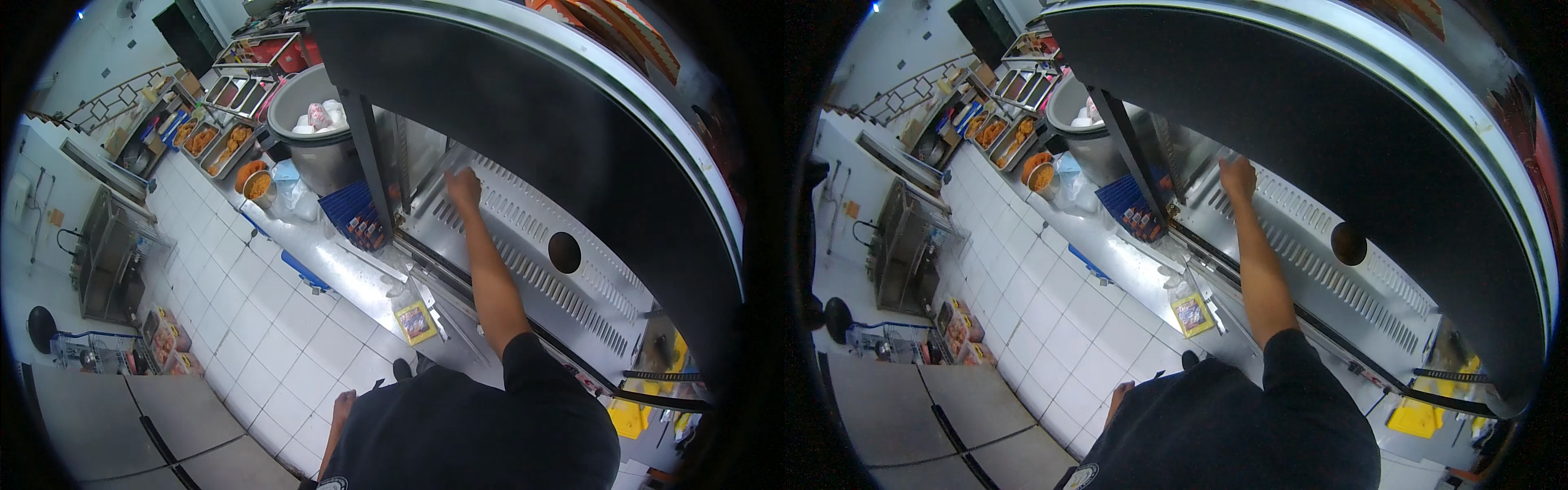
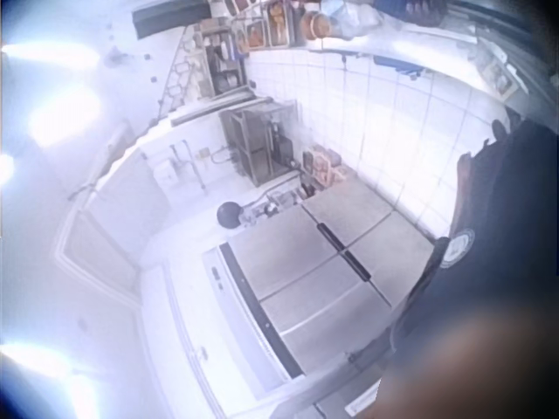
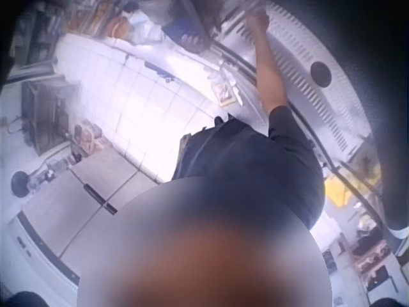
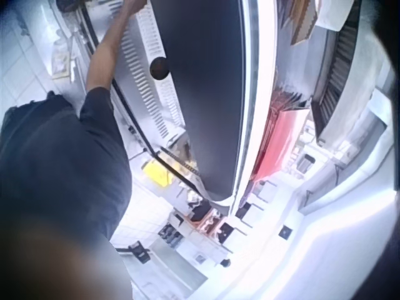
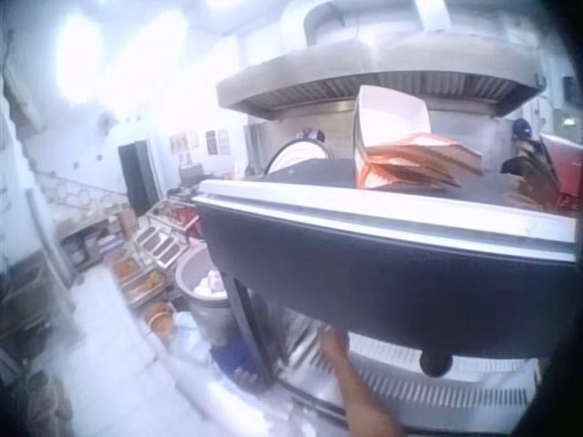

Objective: The person assembles a commercial food warmer by installing multiple metal wire racks into the unit. They retrieve racks from a nearby sink area, place them into the warmer, and adjust their positions. Finally, the person plugs in the unit and turns on the internal lights.

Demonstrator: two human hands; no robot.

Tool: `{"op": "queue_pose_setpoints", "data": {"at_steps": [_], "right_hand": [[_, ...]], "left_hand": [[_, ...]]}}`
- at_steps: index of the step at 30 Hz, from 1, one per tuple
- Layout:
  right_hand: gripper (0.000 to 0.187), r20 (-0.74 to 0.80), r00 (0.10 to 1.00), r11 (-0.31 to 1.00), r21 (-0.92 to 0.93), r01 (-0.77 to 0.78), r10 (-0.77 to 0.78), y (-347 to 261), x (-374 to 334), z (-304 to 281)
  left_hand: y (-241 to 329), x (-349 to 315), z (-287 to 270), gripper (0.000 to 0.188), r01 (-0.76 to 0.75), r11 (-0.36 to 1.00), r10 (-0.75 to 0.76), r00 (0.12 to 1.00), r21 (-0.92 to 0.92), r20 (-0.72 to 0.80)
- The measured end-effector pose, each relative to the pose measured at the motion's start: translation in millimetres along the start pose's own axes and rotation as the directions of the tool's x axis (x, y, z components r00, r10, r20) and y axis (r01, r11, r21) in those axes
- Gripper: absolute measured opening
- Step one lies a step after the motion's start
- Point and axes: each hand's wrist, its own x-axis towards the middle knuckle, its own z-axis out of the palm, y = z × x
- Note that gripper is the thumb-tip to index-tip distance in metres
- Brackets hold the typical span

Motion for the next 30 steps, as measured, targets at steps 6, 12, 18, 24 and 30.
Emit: {"op": "queue_pose_setpoints", "data": {"at_steps": [6,12,18,24,30], "right_hand": [[0.026,0.811,0.515,0.883,0.427,-0.197,-0.277,-0.8,-139.4,-10.7],[0.016,0.507,0.734,0.849,-0.009,0.529,-0.452,5.5,-226.8,91.7],[0.013,0.856,0.442,0.945,0.323,-0.052,-0.268,6.1,-203.6,98.3],[0.018,0.871,0.298,0.8,0.481,-0.358,-0.39,-6.2,-236.8,-5.5],[0.014,0.333,0.687,0.763,0.236,0.602,-0.646,-2.1,-297.2,-129.0]], "left_hand": [[18.3,4.5,-4.9,0.041,0.076,0.962,-0.08,0.997,-0.263,-0.002],[-18.7,3.2,0.6,0.041,-0.036,0.999,0.036,0.999,0.021,0.007],[0.7,-15.5,0.9,0.037,0.012,0.919,-0.042,0.997,-0.393,-0.067],[179.2,-29.7,-8.7,0.046,-0.19,0.787,0.251,0.968,-0.586,0.023],[325.6,-54.3,-0.2,0.063,-0.149,0.567,0.53,0.819,-0.81,0.22]]}}
